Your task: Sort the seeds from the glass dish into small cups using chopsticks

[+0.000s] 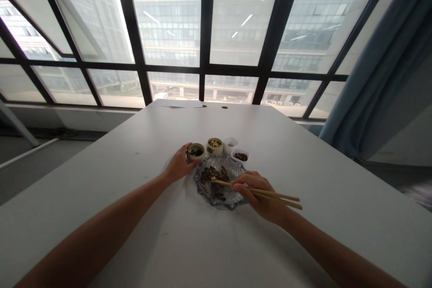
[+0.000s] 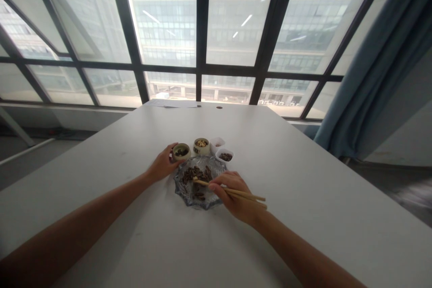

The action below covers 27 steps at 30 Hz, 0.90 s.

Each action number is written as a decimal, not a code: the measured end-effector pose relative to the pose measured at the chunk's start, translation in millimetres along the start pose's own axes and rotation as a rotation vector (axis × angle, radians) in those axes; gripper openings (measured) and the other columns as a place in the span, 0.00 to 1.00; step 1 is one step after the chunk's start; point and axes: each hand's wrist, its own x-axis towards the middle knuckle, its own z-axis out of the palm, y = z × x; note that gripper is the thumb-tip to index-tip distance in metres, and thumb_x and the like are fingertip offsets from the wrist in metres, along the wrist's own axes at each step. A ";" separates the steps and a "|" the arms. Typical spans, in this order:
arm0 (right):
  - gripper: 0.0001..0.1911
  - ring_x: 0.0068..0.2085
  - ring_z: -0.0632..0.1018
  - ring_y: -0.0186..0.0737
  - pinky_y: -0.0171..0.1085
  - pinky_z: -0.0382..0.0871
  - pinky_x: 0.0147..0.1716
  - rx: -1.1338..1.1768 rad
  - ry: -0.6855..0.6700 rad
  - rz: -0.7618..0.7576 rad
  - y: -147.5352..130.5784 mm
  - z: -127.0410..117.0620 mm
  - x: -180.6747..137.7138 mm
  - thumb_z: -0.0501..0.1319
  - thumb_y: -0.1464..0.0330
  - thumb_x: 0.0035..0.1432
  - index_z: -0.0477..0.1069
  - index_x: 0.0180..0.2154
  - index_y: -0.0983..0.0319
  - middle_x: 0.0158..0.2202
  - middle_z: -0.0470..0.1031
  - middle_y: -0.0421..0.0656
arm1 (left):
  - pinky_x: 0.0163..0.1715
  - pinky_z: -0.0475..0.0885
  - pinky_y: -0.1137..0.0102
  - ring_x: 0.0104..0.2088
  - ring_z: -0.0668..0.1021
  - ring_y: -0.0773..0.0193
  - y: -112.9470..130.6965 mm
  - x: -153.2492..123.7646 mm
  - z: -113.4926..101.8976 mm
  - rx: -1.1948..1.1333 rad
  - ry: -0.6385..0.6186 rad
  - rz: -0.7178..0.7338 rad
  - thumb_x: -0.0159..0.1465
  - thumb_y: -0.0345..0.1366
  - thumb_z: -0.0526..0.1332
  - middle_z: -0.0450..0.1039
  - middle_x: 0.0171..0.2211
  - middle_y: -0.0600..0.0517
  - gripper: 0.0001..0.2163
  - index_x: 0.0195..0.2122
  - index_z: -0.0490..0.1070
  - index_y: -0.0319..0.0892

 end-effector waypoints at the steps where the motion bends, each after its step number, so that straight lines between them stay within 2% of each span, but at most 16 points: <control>1: 0.21 0.32 0.78 0.42 0.42 0.71 0.38 -0.039 0.037 -0.019 0.3 1.3 0.1 0.57 0.53 0.66 0.78 0.30 0.59 0.29 0.80 0.44 | 0.52 0.73 0.55 0.53 0.76 0.50 0.0 -0.1 -0.1 0.000 -0.002 -0.005 0.57 0.44 0.68 0.73 0.54 0.39 0.32 0.60 0.63 0.39; 3: 0.21 0.32 0.79 0.43 0.42 0.71 0.38 -0.070 0.118 0.007 2.7 1.8 0.0 0.57 0.52 0.66 0.78 0.30 0.59 0.28 0.80 0.44 | 0.52 0.73 0.55 0.53 0.76 0.50 0.0 -0.2 -0.3 0.001 -0.010 -0.013 0.57 0.45 0.68 0.72 0.54 0.39 0.32 0.60 0.62 0.39; 5: 0.24 0.29 0.78 0.43 0.40 0.71 0.33 -0.041 0.200 0.086 6.0 -0.3 -0.3 0.55 0.50 0.66 0.77 0.28 0.59 0.25 0.78 0.44 | 0.53 0.73 0.55 0.54 0.75 0.49 0.1 -0.3 -0.7 -0.002 -0.019 -0.016 0.57 0.44 0.68 0.72 0.55 0.39 0.33 0.61 0.61 0.39; 9: 0.30 0.21 0.75 0.40 0.37 0.69 0.23 0.213 0.291 0.219 10.3 -7.6 -0.8 0.54 0.45 0.64 0.74 0.24 0.61 0.18 0.73 0.43 | 0.53 0.73 0.54 0.54 0.75 0.48 0.9 -0.4 -0.8 0.001 -0.029 -0.021 0.57 0.45 0.68 0.71 0.55 0.38 0.33 0.61 0.61 0.38; 12: 0.32 0.17 0.71 0.36 0.35 0.65 0.17 0.364 0.254 0.284 9.5 -11.5 0.1 0.55 0.44 0.62 0.71 0.19 0.61 0.15 0.70 0.43 | 0.53 0.73 0.54 0.54 0.75 0.49 0.3 0.0 -0.1 0.002 -0.024 -0.012 0.57 0.45 0.68 0.72 0.54 0.39 0.32 0.60 0.62 0.38; 14: 0.33 0.15 0.69 0.35 0.33 0.62 0.15 0.363 0.205 0.317 7.1 -12.1 1.0 0.55 0.43 0.62 0.71 0.19 0.62 0.14 0.69 0.42 | 0.52 0.73 0.55 0.54 0.75 0.49 -0.6 0.2 0.5 -0.002 -0.018 0.001 0.57 0.44 0.68 0.73 0.54 0.39 0.32 0.60 0.62 0.39; 16: 0.32 0.17 0.71 0.36 0.34 0.64 0.17 0.296 0.129 0.287 3.7 -11.2 1.8 0.53 0.44 0.63 0.72 0.21 0.62 0.15 0.70 0.43 | 0.52 0.74 0.55 0.53 0.76 0.50 -1.5 0.5 0.8 -0.002 -0.016 0.005 0.57 0.44 0.68 0.73 0.53 0.40 0.32 0.60 0.62 0.39; 18: 0.31 0.22 0.74 0.38 0.36 0.69 0.24 0.187 0.063 0.197 1.0 -10.0 2.1 0.53 0.46 0.65 0.74 0.23 0.62 0.18 0.74 0.44 | 0.52 0.74 0.55 0.53 0.76 0.50 -1.9 0.6 0.7 0.001 -0.018 -0.003 0.57 0.44 0.68 0.73 0.53 0.39 0.32 0.60 0.62 0.39; 21: 0.28 0.28 0.77 0.41 0.38 0.70 0.31 0.070 0.084 0.136 0.6 -8.9 1.3 0.54 0.48 0.66 0.75 0.25 0.61 0.24 0.78 0.45 | 0.52 0.74 0.55 0.53 0.76 0.50 -1.7 0.4 0.3 0.000 -0.022 -0.008 0.57 0.45 0.68 0.73 0.54 0.39 0.32 0.60 0.61 0.39; 24: 0.27 0.26 0.77 0.40 0.37 0.69 0.27 0.136 0.145 0.201 2.0 -8.0 -0.3 0.53 0.48 0.66 0.76 0.28 0.62 0.23 0.78 0.45 | 0.52 0.74 0.55 0.53 0.76 0.50 -1.3 0.1 0.2 -0.012 -0.015 0.004 0.57 0.46 0.68 0.72 0.54 0.40 0.32 0.60 0.62 0.39; 27: 0.29 0.23 0.75 0.39 0.36 0.68 0.24 0.251 0.073 0.239 0.7 -6.0 -1.2 0.51 0.48 0.67 0.74 0.27 0.61 0.19 0.75 0.43 | 0.51 0.74 0.55 0.53 0.76 0.49 -1.5 -0.1 0.8 -0.016 -0.012 -0.001 0.57 0.46 0.68 0.72 0.54 0.39 0.33 0.60 0.62 0.39</control>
